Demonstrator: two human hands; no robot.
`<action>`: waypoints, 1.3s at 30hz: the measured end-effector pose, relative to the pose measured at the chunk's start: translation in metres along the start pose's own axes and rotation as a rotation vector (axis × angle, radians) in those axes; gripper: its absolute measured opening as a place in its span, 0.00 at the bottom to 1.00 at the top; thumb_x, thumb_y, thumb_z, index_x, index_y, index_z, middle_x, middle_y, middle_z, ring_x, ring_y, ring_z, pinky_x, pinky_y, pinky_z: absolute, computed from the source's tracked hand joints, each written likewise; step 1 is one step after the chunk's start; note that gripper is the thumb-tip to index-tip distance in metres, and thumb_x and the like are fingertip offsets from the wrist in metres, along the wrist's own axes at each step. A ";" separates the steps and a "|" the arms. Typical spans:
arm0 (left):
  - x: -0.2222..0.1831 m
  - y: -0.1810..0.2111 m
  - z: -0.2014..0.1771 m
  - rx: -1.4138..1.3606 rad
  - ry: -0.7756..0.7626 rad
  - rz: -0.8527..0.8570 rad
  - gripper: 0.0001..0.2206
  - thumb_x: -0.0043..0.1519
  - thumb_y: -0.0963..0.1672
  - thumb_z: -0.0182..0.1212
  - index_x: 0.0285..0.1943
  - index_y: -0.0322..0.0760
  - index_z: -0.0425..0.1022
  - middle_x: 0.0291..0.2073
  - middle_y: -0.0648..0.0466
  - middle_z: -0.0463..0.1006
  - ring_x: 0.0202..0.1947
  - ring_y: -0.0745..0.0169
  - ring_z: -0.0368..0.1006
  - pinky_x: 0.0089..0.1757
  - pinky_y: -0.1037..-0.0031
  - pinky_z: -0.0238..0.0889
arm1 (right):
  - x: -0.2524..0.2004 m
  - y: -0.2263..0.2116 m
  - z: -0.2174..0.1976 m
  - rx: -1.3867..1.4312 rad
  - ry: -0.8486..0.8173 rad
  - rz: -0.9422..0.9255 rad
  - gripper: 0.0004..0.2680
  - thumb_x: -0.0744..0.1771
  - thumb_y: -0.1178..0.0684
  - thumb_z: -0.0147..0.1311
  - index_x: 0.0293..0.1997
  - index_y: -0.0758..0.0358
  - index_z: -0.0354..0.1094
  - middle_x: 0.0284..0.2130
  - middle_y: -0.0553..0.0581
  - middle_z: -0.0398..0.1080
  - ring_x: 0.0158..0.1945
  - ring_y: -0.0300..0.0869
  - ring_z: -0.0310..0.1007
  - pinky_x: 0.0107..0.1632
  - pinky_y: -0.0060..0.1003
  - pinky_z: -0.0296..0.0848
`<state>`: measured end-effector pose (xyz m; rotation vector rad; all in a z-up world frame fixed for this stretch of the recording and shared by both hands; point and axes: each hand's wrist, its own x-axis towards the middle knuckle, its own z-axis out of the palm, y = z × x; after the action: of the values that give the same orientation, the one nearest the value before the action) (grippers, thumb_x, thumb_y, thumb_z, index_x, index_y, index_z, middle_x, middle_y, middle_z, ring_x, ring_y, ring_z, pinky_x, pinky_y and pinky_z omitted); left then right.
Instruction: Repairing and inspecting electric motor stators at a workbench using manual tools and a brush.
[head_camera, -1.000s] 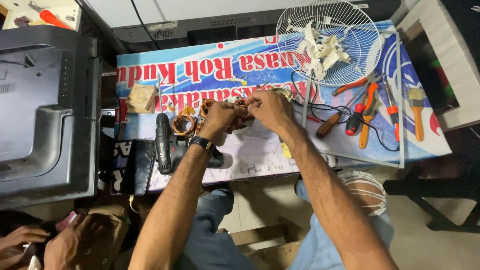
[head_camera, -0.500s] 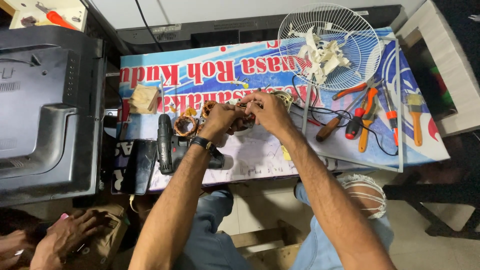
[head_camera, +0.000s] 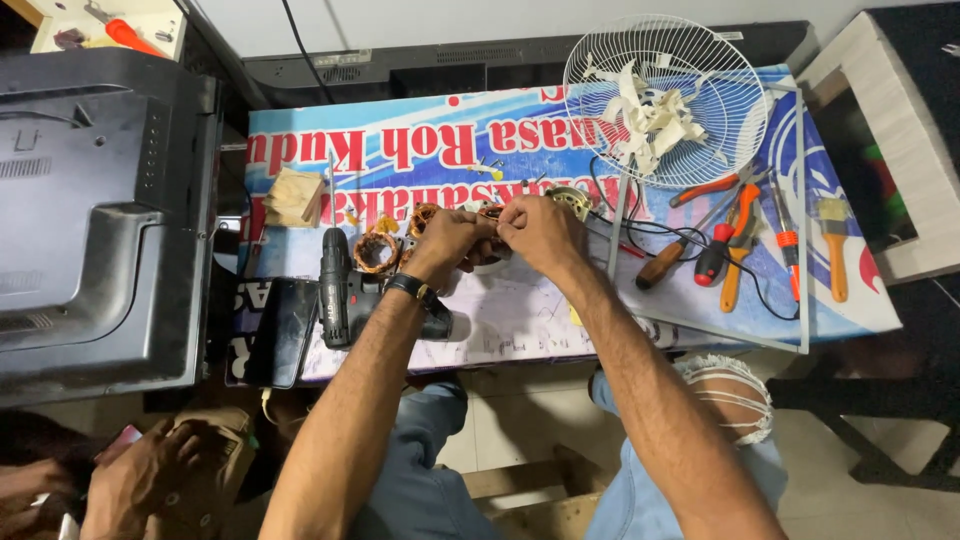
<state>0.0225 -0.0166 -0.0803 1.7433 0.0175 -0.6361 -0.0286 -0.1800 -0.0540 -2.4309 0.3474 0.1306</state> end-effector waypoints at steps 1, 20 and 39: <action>0.000 0.000 0.000 -0.001 0.000 0.000 0.05 0.58 0.43 0.68 0.32 0.36 0.83 0.15 0.49 0.78 0.11 0.67 0.71 0.17 0.80 0.68 | -0.001 0.001 -0.001 -0.001 0.000 -0.001 0.07 0.63 0.43 0.56 0.42 0.40 0.78 0.34 0.38 0.80 0.45 0.43 0.80 0.47 0.42 0.76; 0.009 -0.008 0.013 0.568 0.076 0.240 0.09 0.57 0.49 0.61 0.35 0.48 0.86 0.13 0.56 0.78 0.19 0.59 0.79 0.28 0.70 0.74 | -0.009 -0.005 -0.008 -0.012 0.019 -0.010 0.09 0.66 0.45 0.53 0.47 0.39 0.78 0.41 0.53 0.80 0.53 0.50 0.77 0.53 0.47 0.75; -0.063 0.057 -0.014 0.585 0.245 0.366 0.13 0.54 0.48 0.57 0.38 0.42 0.86 0.27 0.45 0.84 0.42 0.36 0.81 0.43 0.55 0.72 | -0.023 -0.017 -0.038 0.780 -0.079 -0.036 0.12 0.66 0.50 0.53 0.45 0.69 0.74 0.36 0.63 0.70 0.23 0.41 0.76 0.18 0.28 0.69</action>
<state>-0.0060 0.0001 -0.0005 2.3043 -0.3402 -0.1544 -0.0455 -0.1865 -0.0103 -1.6542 0.2543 0.0582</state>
